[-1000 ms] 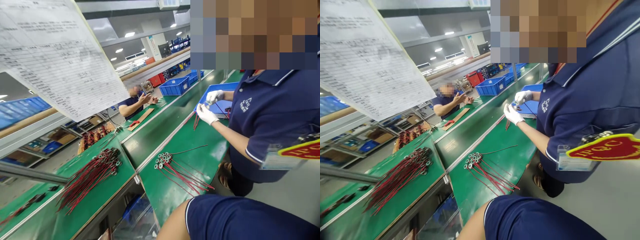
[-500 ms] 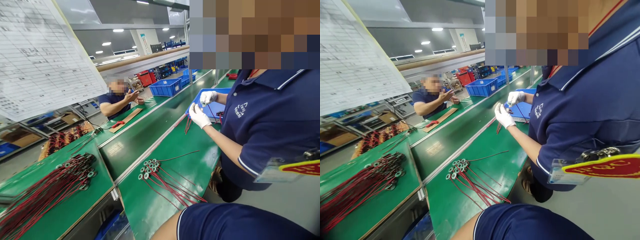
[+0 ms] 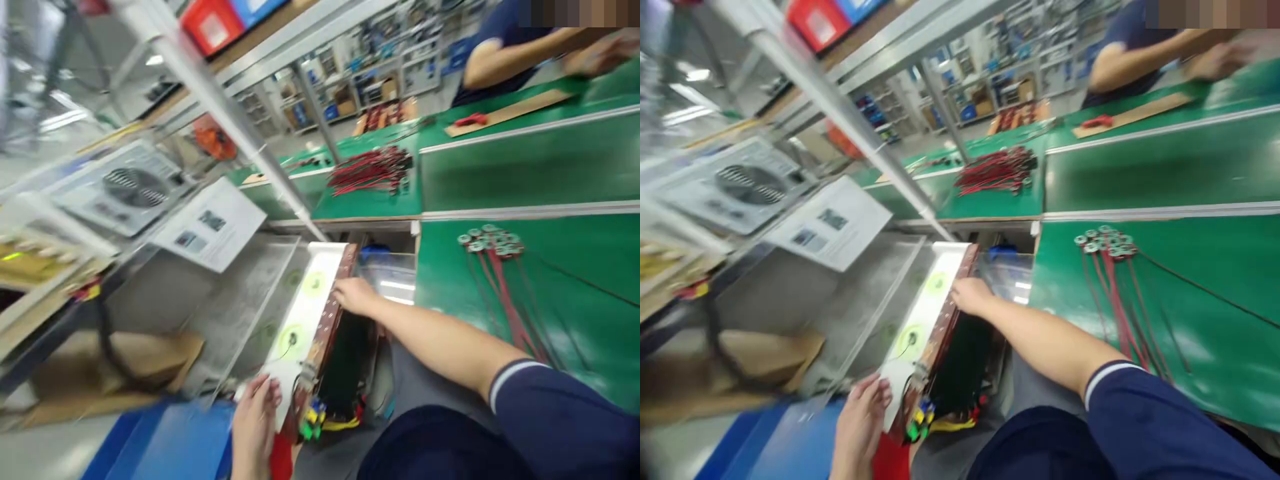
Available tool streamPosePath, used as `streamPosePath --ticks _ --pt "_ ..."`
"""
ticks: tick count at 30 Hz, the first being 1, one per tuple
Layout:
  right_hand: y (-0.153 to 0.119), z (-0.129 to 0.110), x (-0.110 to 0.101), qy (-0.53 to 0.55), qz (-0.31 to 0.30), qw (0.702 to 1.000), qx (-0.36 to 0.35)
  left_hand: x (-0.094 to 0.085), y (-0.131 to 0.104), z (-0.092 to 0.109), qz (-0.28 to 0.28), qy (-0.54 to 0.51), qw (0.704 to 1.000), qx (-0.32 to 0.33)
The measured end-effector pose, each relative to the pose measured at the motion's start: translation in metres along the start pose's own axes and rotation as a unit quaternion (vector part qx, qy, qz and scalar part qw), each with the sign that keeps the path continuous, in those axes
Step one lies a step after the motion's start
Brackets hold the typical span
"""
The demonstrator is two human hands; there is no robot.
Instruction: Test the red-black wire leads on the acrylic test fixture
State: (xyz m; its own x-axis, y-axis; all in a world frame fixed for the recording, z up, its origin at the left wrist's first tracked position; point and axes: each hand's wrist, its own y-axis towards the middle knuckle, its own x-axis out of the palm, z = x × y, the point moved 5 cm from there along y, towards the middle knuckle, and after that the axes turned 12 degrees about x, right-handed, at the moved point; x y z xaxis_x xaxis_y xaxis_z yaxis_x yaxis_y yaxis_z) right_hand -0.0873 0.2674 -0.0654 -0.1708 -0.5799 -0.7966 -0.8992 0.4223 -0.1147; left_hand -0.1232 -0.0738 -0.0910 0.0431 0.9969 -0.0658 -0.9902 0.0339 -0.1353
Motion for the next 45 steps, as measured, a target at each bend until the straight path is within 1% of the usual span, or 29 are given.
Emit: streamPosePath --ticks 1,2,3,4,6,8,10,12,14,17,19,24,26,30,33,36,40,43,45 --pt "0.003 -0.015 0.021 -0.003 -0.007 1.0 -0.016 -0.014 -0.008 0.002 0.007 -0.015 1.0 -0.005" --pt "0.004 -0.021 0.034 -0.006 -0.005 1.0 -0.025 -0.02 -0.014 0.003 0.007 -0.03 0.999 -0.007" --pt "0.006 -0.021 0.042 -0.01 0.003 1.0 -0.029 -0.021 -0.018 0.005 0.003 -0.044 0.999 -0.008" --pt "0.008 -0.017 0.044 -0.012 0.011 0.999 -0.031 -0.018 -0.021 0.007 -0.002 -0.055 0.998 -0.01" --pt "0.011 -0.007 0.041 -0.014 0.026 0.999 -0.032 -0.01 -0.027 0.011 -0.01 -0.06 0.998 -0.016" --pt "0.011 -0.002 0.035 -0.013 0.031 0.999 -0.035 -0.003 -0.031 0.013 -0.023 -0.059 0.998 -0.025" --pt "0.01 -0.002 0.032 -0.012 0.029 0.999 -0.036 -0.003 -0.035 0.014 -0.033 -0.048 0.998 -0.029" --pt "0.009 -0.006 0.032 -0.011 0.025 0.999 -0.04 -0.007 -0.038 0.013 -0.039 -0.024 0.999 -0.029" --pt "0.009 -0.008 0.032 -0.01 0.025 0.999 -0.045 -0.011 -0.04 0.012 -0.051 0.015 0.998 -0.024" --pt "0.012 -0.006 0.035 -0.007 0.027 0.999 -0.045 -0.014 -0.046 0.012 -0.073 0.105 0.992 -0.009" --pt "0.013 -0.004 0.037 -0.003 0.025 0.999 -0.042 -0.015 -0.051 0.011 -0.08 0.161 0.984 -0.002" --pt "0.014 -0.002 0.039 0.0 0.029 0.999 -0.043 -0.012 -0.068 0.012 -0.09 0.249 0.964 0.01" --pt "0.014 -0.003 0.038 -0.002 0.033 0.999 -0.043 -0.01 -0.072 0.013 -0.104 0.295 0.949 0.031" --pt "0.013 -0.003 0.037 -0.004 0.031 0.999 -0.04 -0.004 -0.076 0.02 -0.137 0.36 0.915 0.123" --pt "0.013 -0.003 0.037 -0.007 0.037 0.999 -0.039 -0.001 -0.077 0.02 -0.15 0.388 0.897 0.152" --pt "0.014 -0.003 0.039 -0.006 0.041 0.998 -0.041 0.0 -0.077 0.017 -0.14 0.41 0.885 0.171" --pt "0.017 -0.002 0.043 0.005 0.043 0.998 -0.046 0.001 -0.077 0.016 -0.111 0.444 0.863 0.213" --pt "0.017 0.0 0.039 0.0 0.049 0.998 -0.044 -0.001 -0.082 0.019 -0.104 0.455 0.85 0.243" --pt "0.014 -0.001 0.035 -0.011 0.045 0.998 -0.042 -0.001 -0.087 0.02 -0.11 0.449 0.851 0.249"
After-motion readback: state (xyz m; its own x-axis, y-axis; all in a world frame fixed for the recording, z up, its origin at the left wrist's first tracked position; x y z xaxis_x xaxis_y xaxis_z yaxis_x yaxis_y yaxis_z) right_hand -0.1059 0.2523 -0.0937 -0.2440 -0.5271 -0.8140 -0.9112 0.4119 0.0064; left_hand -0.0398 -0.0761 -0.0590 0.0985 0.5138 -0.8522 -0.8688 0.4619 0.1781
